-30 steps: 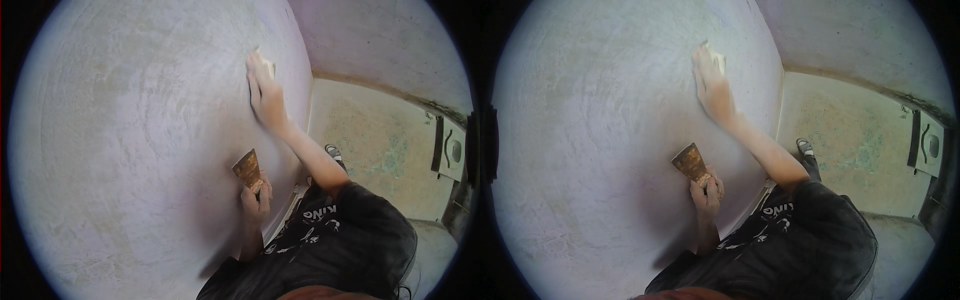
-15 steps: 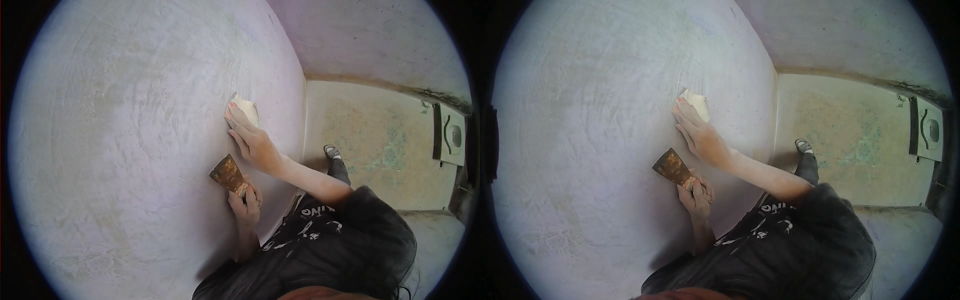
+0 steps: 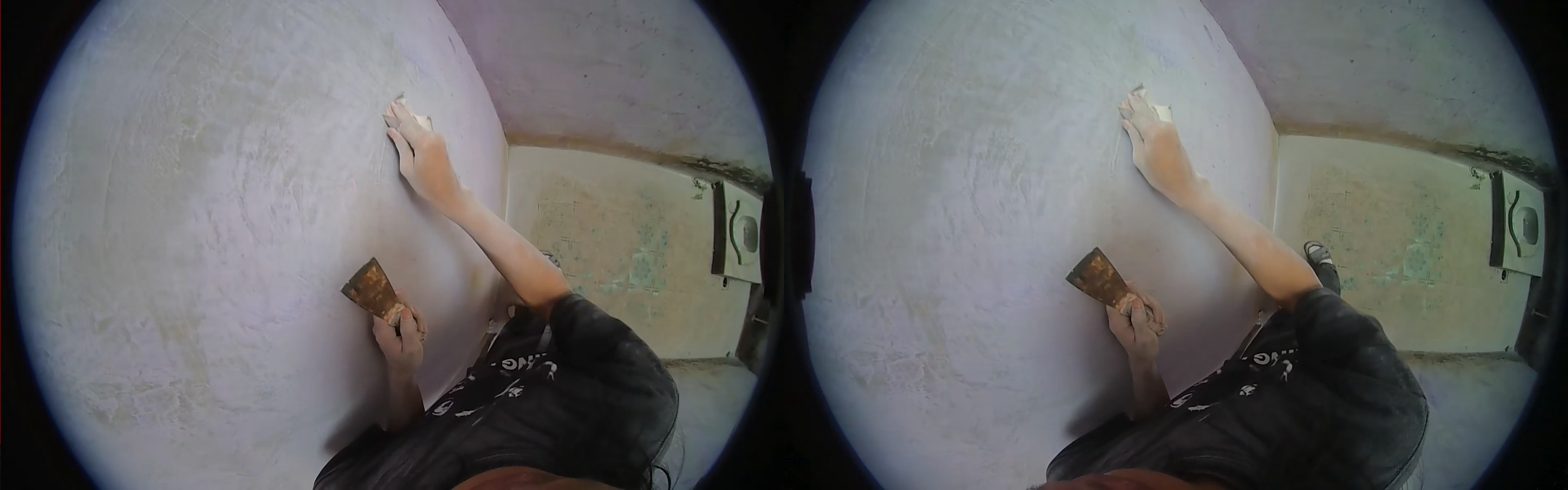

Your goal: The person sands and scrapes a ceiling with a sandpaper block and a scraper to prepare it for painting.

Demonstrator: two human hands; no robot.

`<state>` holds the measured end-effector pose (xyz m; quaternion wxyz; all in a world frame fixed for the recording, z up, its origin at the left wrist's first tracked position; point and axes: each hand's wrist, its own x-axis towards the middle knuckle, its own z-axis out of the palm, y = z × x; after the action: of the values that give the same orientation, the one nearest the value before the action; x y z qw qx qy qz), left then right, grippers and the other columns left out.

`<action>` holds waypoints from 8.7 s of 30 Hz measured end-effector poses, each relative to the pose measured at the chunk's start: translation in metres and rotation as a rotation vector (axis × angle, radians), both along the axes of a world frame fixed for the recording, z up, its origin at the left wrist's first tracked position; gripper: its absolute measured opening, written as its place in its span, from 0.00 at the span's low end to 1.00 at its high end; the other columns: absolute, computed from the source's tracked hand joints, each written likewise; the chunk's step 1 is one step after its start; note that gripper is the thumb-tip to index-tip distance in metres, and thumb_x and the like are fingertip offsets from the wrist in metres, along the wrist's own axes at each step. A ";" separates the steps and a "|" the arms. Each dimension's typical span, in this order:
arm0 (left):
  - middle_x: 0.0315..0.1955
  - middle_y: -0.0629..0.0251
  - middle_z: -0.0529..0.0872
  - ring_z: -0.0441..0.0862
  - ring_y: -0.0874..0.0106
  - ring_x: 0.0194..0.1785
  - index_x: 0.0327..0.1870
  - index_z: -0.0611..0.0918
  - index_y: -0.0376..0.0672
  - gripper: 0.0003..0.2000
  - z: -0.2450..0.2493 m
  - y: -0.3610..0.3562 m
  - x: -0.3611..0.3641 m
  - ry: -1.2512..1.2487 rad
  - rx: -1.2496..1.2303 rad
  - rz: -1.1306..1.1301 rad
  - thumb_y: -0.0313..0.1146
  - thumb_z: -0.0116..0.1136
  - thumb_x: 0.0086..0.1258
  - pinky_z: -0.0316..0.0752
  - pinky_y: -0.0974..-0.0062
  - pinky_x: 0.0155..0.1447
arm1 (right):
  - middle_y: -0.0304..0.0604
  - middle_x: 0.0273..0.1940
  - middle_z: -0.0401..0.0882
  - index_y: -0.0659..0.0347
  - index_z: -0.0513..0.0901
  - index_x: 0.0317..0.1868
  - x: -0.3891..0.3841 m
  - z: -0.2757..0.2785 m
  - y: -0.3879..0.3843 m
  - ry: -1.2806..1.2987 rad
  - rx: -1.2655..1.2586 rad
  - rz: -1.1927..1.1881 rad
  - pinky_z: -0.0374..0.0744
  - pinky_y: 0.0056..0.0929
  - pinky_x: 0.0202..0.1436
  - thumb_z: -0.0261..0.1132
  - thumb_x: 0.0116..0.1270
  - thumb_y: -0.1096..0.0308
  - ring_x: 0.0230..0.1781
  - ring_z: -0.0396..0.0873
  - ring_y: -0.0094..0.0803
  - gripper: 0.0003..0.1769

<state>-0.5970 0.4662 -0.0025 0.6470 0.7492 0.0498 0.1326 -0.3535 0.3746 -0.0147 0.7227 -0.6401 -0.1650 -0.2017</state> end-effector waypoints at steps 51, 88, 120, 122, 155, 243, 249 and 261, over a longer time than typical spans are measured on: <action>0.28 0.61 0.76 0.70 0.80 0.18 0.55 0.68 0.31 0.12 0.023 -0.023 0.007 -0.188 0.080 -0.023 0.24 0.43 0.73 0.65 0.83 0.20 | 0.62 0.45 0.78 0.75 0.75 0.48 -0.028 0.025 -0.022 -0.279 -0.202 -0.250 0.75 0.41 0.48 0.56 0.67 0.74 0.45 0.78 0.50 0.13; 0.23 0.63 0.75 0.69 0.79 0.18 0.52 0.71 0.32 0.10 -0.001 -0.034 0.018 -0.369 0.124 0.239 0.26 0.46 0.73 0.64 0.81 0.20 | 0.58 0.59 0.74 0.71 0.72 0.60 0.093 -0.007 -0.002 -0.699 -0.083 -0.197 0.69 0.36 0.66 0.49 0.72 0.72 0.63 0.72 0.44 0.19; 0.47 0.57 0.75 0.74 0.70 0.48 0.66 0.60 0.33 0.25 -0.107 0.019 0.011 -0.161 -0.038 -0.155 0.38 0.47 0.75 0.70 0.71 0.54 | 0.41 0.42 0.82 0.67 0.78 0.50 -0.162 -0.077 -0.075 0.718 0.414 0.777 0.76 0.26 0.50 0.58 0.70 0.68 0.44 0.79 0.26 0.13; 0.54 0.53 0.72 0.71 0.66 0.54 0.67 0.60 0.33 0.27 -0.103 0.025 0.002 -0.391 -0.123 -0.280 0.41 0.47 0.74 0.66 0.68 0.61 | 0.38 0.40 0.81 0.66 0.78 0.47 -0.176 -0.059 -0.036 0.581 0.304 0.662 0.75 0.23 0.46 0.59 0.70 0.66 0.41 0.78 0.22 0.12; 0.47 0.58 0.83 0.80 0.74 0.49 0.58 0.71 0.31 0.15 0.070 -0.136 0.009 -0.110 -0.304 0.568 0.27 0.50 0.73 0.75 0.76 0.54 | 0.41 0.45 0.81 0.68 0.77 0.53 -0.068 0.107 -0.103 0.367 -0.363 1.519 0.77 0.25 0.50 0.64 0.67 0.71 0.46 0.78 0.24 0.16; 0.12 0.76 0.70 0.64 0.84 0.12 0.28 0.75 0.44 0.13 0.029 0.066 -0.044 -0.343 -0.618 1.098 0.41 0.56 0.73 0.56 0.83 0.14 | 0.57 0.24 0.75 0.71 0.74 0.43 -0.175 0.067 0.082 0.032 -0.631 1.419 0.70 0.38 0.29 0.55 0.72 0.65 0.22 0.74 0.46 0.14; 0.26 0.71 0.76 0.74 0.81 0.28 0.35 0.77 0.43 0.12 0.008 0.060 -0.034 -0.458 -0.710 1.170 0.43 0.56 0.73 0.70 0.82 0.30 | 0.51 0.28 0.79 0.69 0.76 0.45 -0.186 0.069 0.075 -0.121 -0.611 1.332 0.73 0.34 0.34 0.54 0.73 0.66 0.27 0.77 0.38 0.13; 0.21 0.72 0.75 0.66 0.84 0.16 0.35 0.74 0.42 0.12 0.012 0.059 -0.053 -0.360 -0.744 1.131 0.41 0.54 0.74 0.65 0.85 0.20 | 0.60 0.31 0.77 0.70 0.75 0.44 -0.182 0.060 0.086 0.001 -0.635 1.407 0.72 0.42 0.35 0.55 0.72 0.65 0.29 0.77 0.51 0.14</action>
<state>-0.6497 0.5257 0.0098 0.6905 0.3035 0.3662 0.5449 -0.5355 0.4606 0.0455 0.4627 -0.5611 -0.5828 0.3625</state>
